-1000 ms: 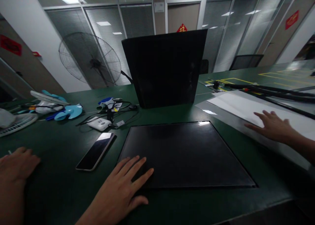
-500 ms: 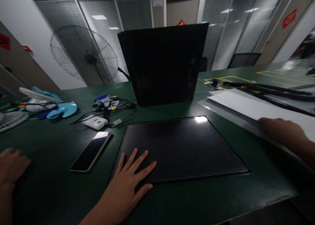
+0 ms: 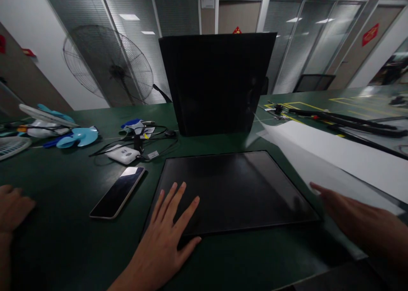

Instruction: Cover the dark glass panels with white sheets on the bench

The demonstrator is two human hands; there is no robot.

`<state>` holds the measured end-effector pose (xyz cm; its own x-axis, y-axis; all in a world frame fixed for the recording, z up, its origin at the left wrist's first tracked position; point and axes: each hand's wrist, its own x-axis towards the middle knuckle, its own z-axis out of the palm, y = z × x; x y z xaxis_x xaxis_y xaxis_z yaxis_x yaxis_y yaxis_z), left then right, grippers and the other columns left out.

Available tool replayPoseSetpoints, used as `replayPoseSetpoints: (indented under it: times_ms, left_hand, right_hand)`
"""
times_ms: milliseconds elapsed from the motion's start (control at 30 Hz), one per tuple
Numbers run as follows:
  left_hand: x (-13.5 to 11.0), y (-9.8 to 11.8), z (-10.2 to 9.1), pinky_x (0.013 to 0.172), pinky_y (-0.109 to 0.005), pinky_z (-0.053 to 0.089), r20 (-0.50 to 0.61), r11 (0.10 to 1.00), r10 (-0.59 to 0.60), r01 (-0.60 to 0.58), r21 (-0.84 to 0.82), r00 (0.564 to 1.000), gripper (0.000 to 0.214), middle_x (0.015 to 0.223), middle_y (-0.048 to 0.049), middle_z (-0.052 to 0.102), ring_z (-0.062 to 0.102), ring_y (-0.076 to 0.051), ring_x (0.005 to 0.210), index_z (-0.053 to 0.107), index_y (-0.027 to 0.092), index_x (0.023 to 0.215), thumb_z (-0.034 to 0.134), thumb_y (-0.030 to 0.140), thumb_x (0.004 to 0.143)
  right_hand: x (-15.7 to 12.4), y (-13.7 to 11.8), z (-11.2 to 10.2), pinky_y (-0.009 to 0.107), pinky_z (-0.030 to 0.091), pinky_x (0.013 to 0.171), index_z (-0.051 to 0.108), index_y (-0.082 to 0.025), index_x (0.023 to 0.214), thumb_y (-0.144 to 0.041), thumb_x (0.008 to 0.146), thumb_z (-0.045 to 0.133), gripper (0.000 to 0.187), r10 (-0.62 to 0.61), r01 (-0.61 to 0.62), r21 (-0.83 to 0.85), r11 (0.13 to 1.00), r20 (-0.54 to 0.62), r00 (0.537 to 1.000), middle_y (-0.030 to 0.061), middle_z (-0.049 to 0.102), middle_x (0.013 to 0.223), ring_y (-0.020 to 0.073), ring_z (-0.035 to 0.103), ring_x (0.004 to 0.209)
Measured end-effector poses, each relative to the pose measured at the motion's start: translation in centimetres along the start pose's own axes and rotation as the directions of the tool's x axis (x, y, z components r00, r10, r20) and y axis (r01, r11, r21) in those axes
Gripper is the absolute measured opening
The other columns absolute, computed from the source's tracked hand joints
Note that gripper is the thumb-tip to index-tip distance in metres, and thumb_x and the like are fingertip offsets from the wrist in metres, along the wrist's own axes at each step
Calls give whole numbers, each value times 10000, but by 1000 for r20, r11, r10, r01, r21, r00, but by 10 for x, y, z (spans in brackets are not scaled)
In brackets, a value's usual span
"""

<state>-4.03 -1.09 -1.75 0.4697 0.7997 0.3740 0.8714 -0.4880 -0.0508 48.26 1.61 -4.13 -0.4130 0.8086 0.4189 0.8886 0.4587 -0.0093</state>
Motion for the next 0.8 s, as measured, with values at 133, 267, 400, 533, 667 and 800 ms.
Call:
replayPoseSetpoints:
  times_ms: [133,267,400,533,667,800]
  left_hand:
    - [-9,9,2,1263,-653,239,-130,995,75,-66,74,989,969,1767,-46,17,110,-380,1613,106,434,1663,692,247,913]
    - [-29,21,14,1276,-718,83,-234,974,65,-10,227,970,1037,1735,102,179,4,-363,1616,140,635,1582,727,141,884]
    - [-34,28,17,1210,-816,-42,-201,966,-40,89,245,979,788,1673,109,351,35,-417,1603,372,628,1518,722,247,923]
    - [-20,18,5,1200,-797,-75,-124,974,-85,109,200,989,305,1655,-1,416,236,-436,1571,742,364,1220,641,478,956]
    - [-8,1,-1,1215,-764,134,-16,989,-88,89,116,996,510,1547,-86,554,419,-424,1481,736,333,1242,631,684,889]
    - [-9,-7,1,1130,-658,417,76,993,-122,120,20,990,584,1353,-86,679,609,-366,1281,687,320,1336,628,688,887]
  right_hand:
    - [20,-82,-11,392,682,802,195,-324,1669,-185,890,422,824,-413,409,-100,907,-19,911,-5,532,1465,249,662,1184]
    - [51,-113,-10,398,617,1019,302,-298,1637,-99,915,476,768,-539,547,-64,835,108,835,-13,438,1558,226,557,1348]
    - [66,-112,1,446,487,1181,398,-353,1591,-79,922,505,731,-547,535,114,837,208,811,-32,420,1581,213,440,1455]
    - [68,-100,4,481,434,1211,451,-398,1549,-24,884,473,764,-509,462,225,858,246,825,-54,433,1576,194,414,1472]
    - [63,-83,4,481,386,1230,492,-397,1523,-133,953,532,629,-438,367,293,883,235,868,-32,468,1558,197,412,1473]
    - [55,-76,5,515,388,1220,511,-395,1511,-232,967,582,573,-414,330,325,886,235,879,-12,451,1578,224,395,1488]
